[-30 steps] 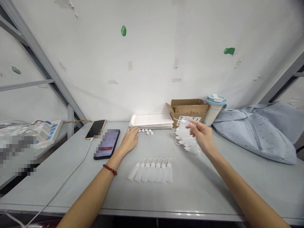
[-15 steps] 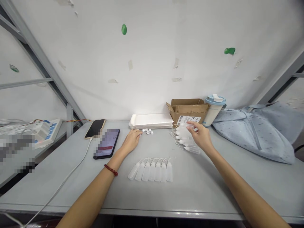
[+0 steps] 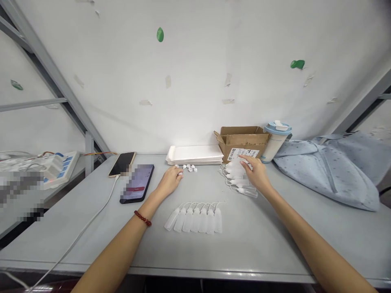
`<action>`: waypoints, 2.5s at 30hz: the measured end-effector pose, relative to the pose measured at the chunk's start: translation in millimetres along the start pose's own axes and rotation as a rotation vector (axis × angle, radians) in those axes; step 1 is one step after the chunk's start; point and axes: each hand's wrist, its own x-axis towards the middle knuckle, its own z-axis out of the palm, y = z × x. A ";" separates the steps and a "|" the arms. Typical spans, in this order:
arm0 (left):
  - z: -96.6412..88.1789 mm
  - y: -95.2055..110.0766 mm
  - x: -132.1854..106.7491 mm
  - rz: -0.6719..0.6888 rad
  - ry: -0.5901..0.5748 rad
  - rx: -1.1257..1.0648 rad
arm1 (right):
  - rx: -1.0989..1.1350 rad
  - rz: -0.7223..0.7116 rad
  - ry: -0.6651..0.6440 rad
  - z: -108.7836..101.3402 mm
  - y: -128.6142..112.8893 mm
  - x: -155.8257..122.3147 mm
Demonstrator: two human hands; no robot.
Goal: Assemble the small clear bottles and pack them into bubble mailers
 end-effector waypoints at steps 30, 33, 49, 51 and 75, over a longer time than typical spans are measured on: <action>-19.6 55.2 -11.5 -0.242 -0.133 -0.687 | 0.547 0.006 -1.332 -37.5 -110.7 -36.8; -19.0 54.7 -11.8 -0.260 -0.142 -0.717 | 0.528 0.032 -1.385 -38.1 -108.1 -36.2; -20.8 60.2 -13.9 -0.299 -0.220 -0.847 | 0.517 0.001 -1.227 -47.9 -100.9 -22.4; -23.8 64.0 -13.9 -0.317 -0.213 -0.871 | 0.503 -0.033 -1.105 -44.4 -102.2 -23.4; -26.4 80.9 -21.4 -0.195 -0.373 -0.983 | 0.515 -0.119 -0.761 -16.1 -112.5 -42.6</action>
